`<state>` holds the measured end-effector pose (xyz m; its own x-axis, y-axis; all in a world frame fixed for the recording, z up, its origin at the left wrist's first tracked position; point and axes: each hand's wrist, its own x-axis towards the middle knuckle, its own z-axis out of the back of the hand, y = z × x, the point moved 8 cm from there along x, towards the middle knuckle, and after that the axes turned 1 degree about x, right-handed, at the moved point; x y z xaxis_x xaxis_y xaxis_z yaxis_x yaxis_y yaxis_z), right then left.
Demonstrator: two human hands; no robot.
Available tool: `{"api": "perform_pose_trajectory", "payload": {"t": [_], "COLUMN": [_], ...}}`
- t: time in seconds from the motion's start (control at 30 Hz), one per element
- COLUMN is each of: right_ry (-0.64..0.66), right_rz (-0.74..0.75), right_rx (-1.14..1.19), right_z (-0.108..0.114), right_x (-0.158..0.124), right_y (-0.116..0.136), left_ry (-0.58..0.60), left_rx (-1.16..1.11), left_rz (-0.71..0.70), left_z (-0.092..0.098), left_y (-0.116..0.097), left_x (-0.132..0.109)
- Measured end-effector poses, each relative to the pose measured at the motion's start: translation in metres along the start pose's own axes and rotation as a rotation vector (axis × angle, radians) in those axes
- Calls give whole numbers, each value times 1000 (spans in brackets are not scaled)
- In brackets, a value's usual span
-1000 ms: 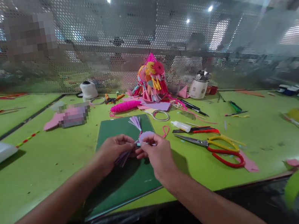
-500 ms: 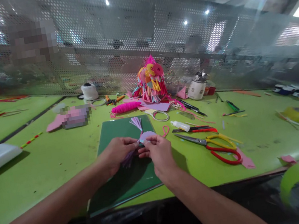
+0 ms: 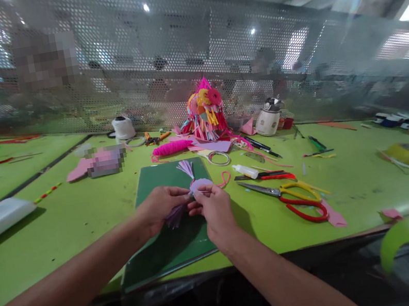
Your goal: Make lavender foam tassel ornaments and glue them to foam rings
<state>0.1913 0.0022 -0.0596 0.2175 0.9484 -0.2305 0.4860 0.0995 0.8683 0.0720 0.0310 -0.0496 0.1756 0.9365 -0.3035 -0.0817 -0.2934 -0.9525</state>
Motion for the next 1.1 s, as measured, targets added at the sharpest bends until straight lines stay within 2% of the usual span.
{"api": "perform_pose_trajectory", "payload": {"t": [0.6, 0.73, 0.87, 1.1], "right_ry": [17, 19, 32, 31], "right_rz": [-42, -28, -17, 66], "right_rx": [-56, -67, -59, -120], "right_z": [-1, -1, -2, -1], "right_x": [-4, -4, -4, -5], "right_y": [2, 2, 3, 6], "left_ry": [74, 52, 24, -52], "left_rx": [-98, -82, -48, 134], "left_rz": [36, 34, 7, -151], "left_z": [-4, -3, -3, 1], "left_y": [3, 3, 0, -8], "left_x": [-1, 0, 0, 1]}}
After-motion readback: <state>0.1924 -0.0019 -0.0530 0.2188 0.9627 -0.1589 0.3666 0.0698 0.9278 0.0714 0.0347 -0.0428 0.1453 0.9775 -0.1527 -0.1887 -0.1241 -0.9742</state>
